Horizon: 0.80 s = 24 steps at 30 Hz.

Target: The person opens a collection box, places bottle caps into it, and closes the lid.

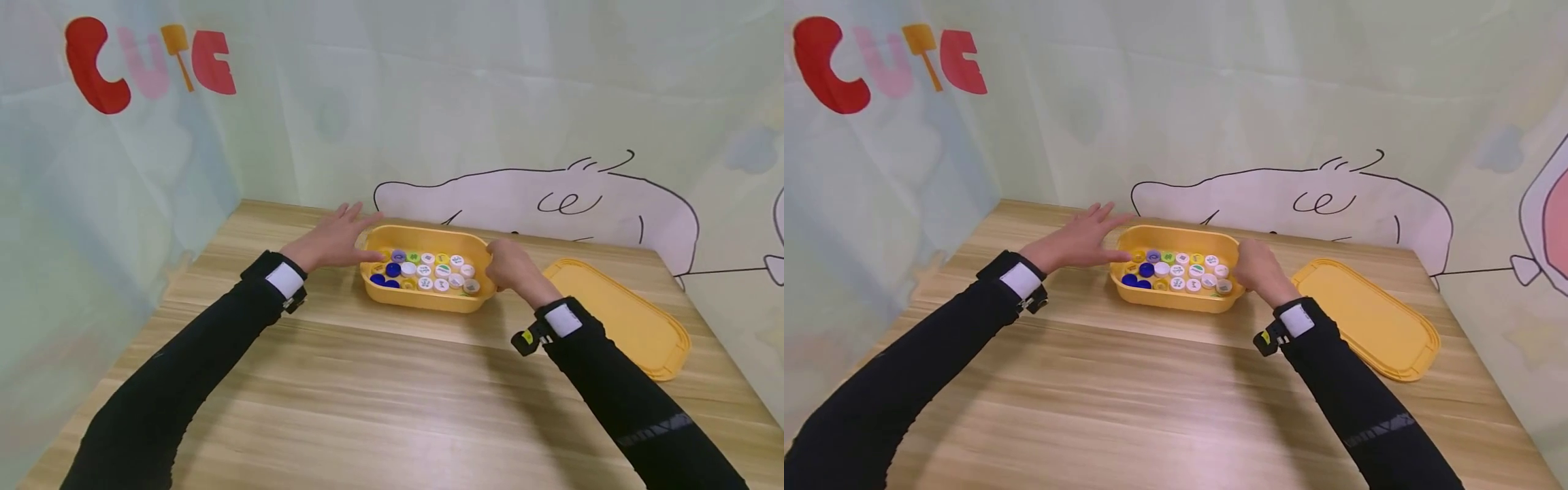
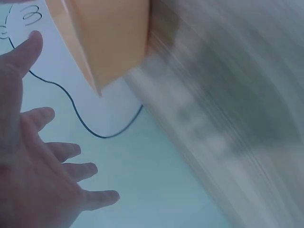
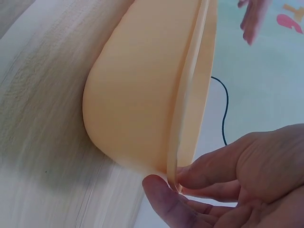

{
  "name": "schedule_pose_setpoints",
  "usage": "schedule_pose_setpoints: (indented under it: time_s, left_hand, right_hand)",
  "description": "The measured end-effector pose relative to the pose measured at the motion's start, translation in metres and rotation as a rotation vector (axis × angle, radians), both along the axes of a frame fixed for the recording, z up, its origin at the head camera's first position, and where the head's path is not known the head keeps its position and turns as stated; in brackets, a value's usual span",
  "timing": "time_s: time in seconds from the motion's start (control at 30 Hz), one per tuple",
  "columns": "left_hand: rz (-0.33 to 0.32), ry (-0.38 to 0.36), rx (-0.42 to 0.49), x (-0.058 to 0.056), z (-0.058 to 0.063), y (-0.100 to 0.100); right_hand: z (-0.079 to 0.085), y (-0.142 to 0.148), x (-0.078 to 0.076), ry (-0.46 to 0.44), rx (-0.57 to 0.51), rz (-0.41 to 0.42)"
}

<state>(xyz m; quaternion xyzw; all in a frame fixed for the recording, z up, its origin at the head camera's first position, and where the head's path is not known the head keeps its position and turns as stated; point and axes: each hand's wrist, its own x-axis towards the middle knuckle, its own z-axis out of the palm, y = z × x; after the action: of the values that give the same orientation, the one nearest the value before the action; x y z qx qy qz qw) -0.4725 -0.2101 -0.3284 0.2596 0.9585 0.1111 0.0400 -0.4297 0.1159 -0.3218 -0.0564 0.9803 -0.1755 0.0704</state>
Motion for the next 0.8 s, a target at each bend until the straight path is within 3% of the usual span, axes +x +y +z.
schedule_pose_setpoints:
  time_s: [0.3, 0.8]
  left_hand:
    - [0.030, -0.026, 0.037, 0.006, -0.001, -0.023]
    - [0.017, -0.050, 0.028, 0.003, 0.001, -0.009]
  right_hand:
    - [0.000, 0.006, 0.006, -0.023, -0.041, -0.010]
    - [0.000, 0.042, 0.022, -0.033, -0.028, -0.070]
